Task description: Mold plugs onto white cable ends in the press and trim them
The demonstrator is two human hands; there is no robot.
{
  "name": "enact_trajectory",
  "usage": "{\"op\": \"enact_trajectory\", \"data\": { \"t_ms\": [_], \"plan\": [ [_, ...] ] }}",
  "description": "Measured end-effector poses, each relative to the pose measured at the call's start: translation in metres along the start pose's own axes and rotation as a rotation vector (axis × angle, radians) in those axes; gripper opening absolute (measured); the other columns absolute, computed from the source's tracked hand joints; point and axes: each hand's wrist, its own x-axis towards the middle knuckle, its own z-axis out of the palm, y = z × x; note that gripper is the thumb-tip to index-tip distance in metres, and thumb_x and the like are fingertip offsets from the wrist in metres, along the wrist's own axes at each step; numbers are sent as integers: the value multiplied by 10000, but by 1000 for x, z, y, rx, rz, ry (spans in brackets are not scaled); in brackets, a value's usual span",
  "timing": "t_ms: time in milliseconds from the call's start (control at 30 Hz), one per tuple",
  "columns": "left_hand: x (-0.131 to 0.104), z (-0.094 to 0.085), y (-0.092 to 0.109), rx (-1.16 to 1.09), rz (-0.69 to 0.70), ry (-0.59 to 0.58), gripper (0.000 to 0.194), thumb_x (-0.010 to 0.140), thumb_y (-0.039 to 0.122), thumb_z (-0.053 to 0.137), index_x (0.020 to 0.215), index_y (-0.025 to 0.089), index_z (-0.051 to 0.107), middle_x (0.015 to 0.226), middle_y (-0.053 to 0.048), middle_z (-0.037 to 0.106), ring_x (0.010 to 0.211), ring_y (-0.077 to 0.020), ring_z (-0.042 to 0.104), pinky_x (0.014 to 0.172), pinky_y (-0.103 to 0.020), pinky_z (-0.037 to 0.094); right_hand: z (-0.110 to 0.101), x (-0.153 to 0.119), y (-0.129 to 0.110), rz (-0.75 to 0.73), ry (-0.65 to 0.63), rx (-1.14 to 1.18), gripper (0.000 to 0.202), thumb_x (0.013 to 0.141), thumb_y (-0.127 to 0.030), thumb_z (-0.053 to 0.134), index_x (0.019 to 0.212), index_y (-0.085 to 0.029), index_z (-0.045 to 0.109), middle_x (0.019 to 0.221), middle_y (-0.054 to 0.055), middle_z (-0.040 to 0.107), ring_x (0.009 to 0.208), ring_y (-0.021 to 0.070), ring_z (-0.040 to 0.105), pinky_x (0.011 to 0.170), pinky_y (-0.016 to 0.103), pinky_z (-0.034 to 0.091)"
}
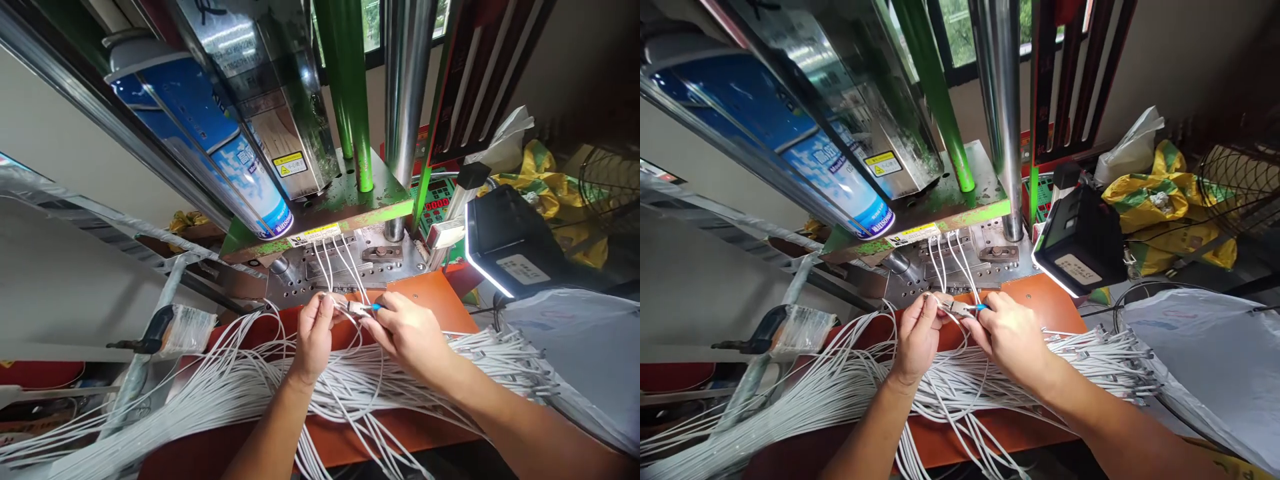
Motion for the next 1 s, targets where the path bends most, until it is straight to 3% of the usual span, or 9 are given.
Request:
{"op": "enact_trajectory", "data": {
  "t_ms": [167, 400, 567, 733, 1000],
  "plan": [
    [-6, 4, -5, -49, -11, 14, 341, 1041, 480, 569, 994, 163, 685, 1011, -96, 736, 808, -176, 715, 693, -281, 607, 4, -4, -7, -72, 88, -196, 441, 1099, -381, 506, 730, -180, 638, 833, 66, 573, 801, 219, 493, 643, 347, 312],
    [-12, 13, -8, 16, 6, 166, 393, 1026, 534, 576, 950, 164, 685, 854, -56, 716, 739, -167, 714, 642, -252, 604, 11, -5, -15, -68, 111, -204, 414, 1082, -379, 555, 730, -181, 646, 826, 67, 566, 793, 226, 467, 650, 352, 290],
    [-15, 15, -13, 49, 57, 194, 423, 1047, 543, 529, 950, 166, 693, 854, -55, 707, 768, -171, 717, 672, -255, 602, 18, -3, -19, -43, 136, -231, 434, 1092, -362, 535, 713, -184, 651, 817, 69, 572, 780, 226, 460, 646, 353, 267],
    [-16, 18, -11, 74, 57, 217, 410, 1043, 548, 534, 941, 175, 672, 823, -40, 694, 731, -166, 708, 629, -245, 594, 22, -5, -18, -51, 100, -229, 357, 1055, -340, 610, 742, -178, 664, 819, 61, 603, 774, 216, 494, 624, 342, 250],
    [-16, 14, -7, 152, 93, 142, 372, 1058, 506, 528, 917, 185, 653, 768, -23, 671, 679, -148, 682, 605, -224, 580, 19, -10, -12, 12, -7, -107, 432, 1092, -366, 505, 740, -175, 667, 747, 41, 604, 631, 166, 500, 559, 348, 170]
  ]
}}
